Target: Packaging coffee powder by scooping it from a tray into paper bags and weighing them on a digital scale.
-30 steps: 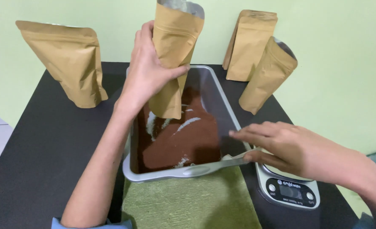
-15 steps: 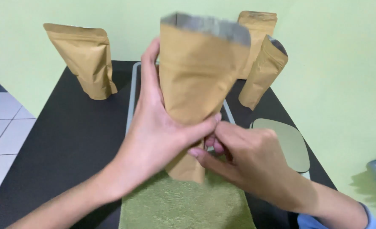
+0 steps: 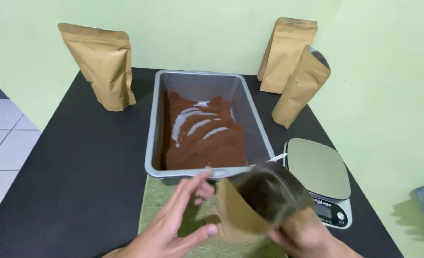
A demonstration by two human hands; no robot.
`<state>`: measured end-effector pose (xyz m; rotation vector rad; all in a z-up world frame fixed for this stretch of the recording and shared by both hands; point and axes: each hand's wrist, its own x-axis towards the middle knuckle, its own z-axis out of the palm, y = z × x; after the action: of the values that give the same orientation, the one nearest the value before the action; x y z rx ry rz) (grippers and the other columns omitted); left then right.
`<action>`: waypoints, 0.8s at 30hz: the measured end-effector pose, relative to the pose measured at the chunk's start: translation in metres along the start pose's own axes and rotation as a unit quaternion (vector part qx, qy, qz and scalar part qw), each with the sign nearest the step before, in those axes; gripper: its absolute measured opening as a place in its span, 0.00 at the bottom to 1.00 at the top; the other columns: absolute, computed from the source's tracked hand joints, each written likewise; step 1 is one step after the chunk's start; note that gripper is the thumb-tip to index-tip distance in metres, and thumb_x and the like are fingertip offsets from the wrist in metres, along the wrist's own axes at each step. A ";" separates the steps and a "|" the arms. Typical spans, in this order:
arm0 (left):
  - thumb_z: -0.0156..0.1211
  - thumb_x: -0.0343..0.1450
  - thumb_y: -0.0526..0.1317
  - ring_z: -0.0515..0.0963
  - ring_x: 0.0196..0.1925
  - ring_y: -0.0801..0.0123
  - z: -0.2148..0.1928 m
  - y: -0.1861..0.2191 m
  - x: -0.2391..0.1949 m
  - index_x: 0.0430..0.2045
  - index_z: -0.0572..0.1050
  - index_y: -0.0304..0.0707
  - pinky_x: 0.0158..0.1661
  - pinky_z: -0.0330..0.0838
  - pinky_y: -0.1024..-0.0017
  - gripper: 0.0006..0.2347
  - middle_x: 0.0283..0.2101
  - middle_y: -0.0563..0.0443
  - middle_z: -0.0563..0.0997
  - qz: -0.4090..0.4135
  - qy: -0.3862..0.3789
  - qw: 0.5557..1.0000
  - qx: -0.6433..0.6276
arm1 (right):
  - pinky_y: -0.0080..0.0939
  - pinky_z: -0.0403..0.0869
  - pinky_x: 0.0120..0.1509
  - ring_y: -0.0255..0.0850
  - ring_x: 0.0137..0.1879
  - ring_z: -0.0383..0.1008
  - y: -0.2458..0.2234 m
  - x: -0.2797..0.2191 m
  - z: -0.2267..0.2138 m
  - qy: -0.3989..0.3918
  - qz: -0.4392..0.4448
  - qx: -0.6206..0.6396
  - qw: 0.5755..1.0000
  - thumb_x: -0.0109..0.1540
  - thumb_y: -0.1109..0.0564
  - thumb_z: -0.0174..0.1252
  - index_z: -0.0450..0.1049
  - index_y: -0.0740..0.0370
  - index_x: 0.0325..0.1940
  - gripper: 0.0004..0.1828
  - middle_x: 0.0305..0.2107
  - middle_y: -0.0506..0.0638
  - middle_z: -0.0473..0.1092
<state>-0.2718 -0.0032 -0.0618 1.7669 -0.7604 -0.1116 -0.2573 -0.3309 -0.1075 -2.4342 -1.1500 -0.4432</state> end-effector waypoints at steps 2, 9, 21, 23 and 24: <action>0.50 0.75 0.52 0.80 0.58 0.64 0.007 -0.029 -0.002 0.69 0.57 0.44 0.60 0.74 0.62 0.27 0.55 0.46 0.74 -0.027 -0.030 0.999 0.022 | 0.44 0.59 0.28 0.42 0.21 0.62 0.010 -0.012 0.007 -0.042 0.015 0.066 0.997 0.63 0.59 0.59 0.64 0.54 0.24 0.15 0.17 0.48 0.65; 0.58 0.74 0.37 0.76 0.37 0.71 -0.002 -0.017 0.019 0.42 0.76 0.36 0.36 0.76 0.72 0.07 0.39 0.52 0.76 0.170 0.037 0.980 0.097 | 0.48 0.71 0.27 0.50 0.24 0.73 0.014 -0.024 -0.011 0.047 0.020 -0.071 0.996 0.59 0.58 0.58 0.77 0.55 0.33 0.02 0.25 0.48 0.74; 0.61 0.73 0.39 0.75 0.27 0.67 0.015 0.029 0.066 0.32 0.77 0.36 0.29 0.68 0.69 0.05 0.32 0.53 0.73 0.202 -0.027 0.971 0.126 | 0.36 0.73 0.33 0.33 0.26 0.74 -0.017 -0.056 -0.083 0.085 0.219 0.000 0.972 0.57 0.52 0.65 0.82 0.55 0.35 0.06 0.22 0.42 0.77; 0.61 0.74 0.40 0.79 0.29 0.62 0.030 0.049 0.097 0.32 0.76 0.38 0.31 0.70 0.66 0.05 0.32 0.53 0.74 0.192 -0.061 0.973 0.113 | 0.33 0.72 0.32 0.28 0.24 0.74 -0.017 -0.065 -0.110 0.106 0.269 0.007 0.957 0.55 0.53 0.67 0.84 0.55 0.34 0.06 0.19 0.40 0.78; 0.60 0.73 0.39 0.78 0.28 0.64 0.039 0.058 0.116 0.25 0.74 0.40 0.31 0.69 0.67 0.06 0.28 0.54 0.74 0.126 -0.090 0.982 0.108 | 0.32 0.74 0.37 0.29 0.32 0.77 -0.013 -0.070 -0.126 0.124 0.300 -0.016 0.946 0.57 0.57 0.64 0.84 0.58 0.37 0.07 0.29 0.42 0.81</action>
<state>-0.2235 -0.1065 0.0112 1.8646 -1.1571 -0.0178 -0.3236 -0.4307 -0.0264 -2.5021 -0.2699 -0.5468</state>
